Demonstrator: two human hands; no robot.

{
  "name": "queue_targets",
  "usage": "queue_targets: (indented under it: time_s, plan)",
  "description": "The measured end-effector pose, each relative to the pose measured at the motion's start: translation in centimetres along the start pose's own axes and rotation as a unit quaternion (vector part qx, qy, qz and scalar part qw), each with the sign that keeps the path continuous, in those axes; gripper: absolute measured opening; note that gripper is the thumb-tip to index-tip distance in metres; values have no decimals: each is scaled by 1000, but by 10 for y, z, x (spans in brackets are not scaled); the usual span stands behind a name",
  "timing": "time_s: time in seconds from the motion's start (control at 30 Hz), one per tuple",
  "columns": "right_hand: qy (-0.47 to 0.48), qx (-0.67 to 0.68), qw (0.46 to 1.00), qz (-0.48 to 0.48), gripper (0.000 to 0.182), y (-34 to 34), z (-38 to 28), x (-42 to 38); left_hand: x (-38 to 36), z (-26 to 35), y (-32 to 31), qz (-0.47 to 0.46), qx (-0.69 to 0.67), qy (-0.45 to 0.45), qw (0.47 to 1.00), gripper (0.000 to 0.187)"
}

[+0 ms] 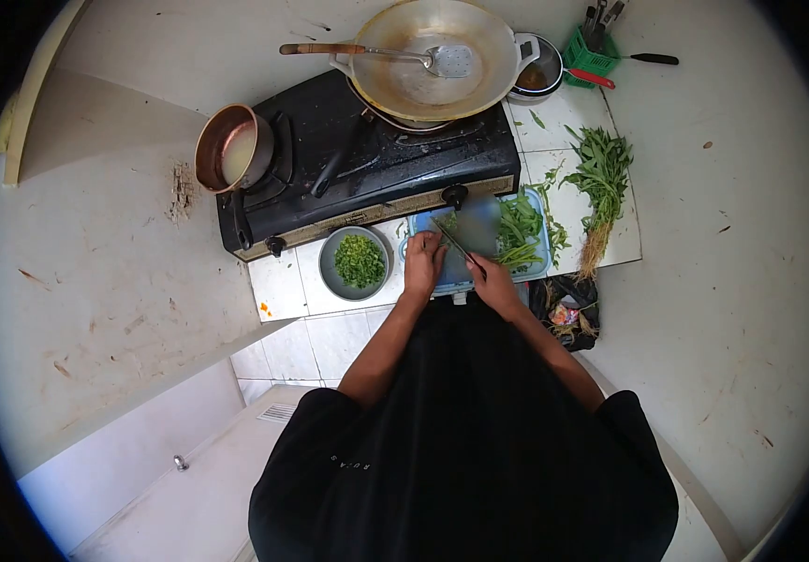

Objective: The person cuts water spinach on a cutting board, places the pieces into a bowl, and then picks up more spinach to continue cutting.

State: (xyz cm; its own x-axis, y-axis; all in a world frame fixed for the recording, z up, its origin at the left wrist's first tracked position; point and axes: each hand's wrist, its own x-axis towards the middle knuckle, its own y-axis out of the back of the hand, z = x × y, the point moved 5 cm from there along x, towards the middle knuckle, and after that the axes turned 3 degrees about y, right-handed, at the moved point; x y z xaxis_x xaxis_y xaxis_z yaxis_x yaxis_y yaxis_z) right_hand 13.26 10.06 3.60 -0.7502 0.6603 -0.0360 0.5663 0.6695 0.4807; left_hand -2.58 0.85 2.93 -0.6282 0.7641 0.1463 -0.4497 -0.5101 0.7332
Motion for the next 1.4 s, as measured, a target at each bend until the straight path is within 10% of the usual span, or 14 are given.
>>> queue_targets:
  time_s: [1.4]
  plan:
    - [-31, 28, 999, -27, 32, 17, 8, -14, 13, 5, -4, 98, 12, 41, 994, 11]
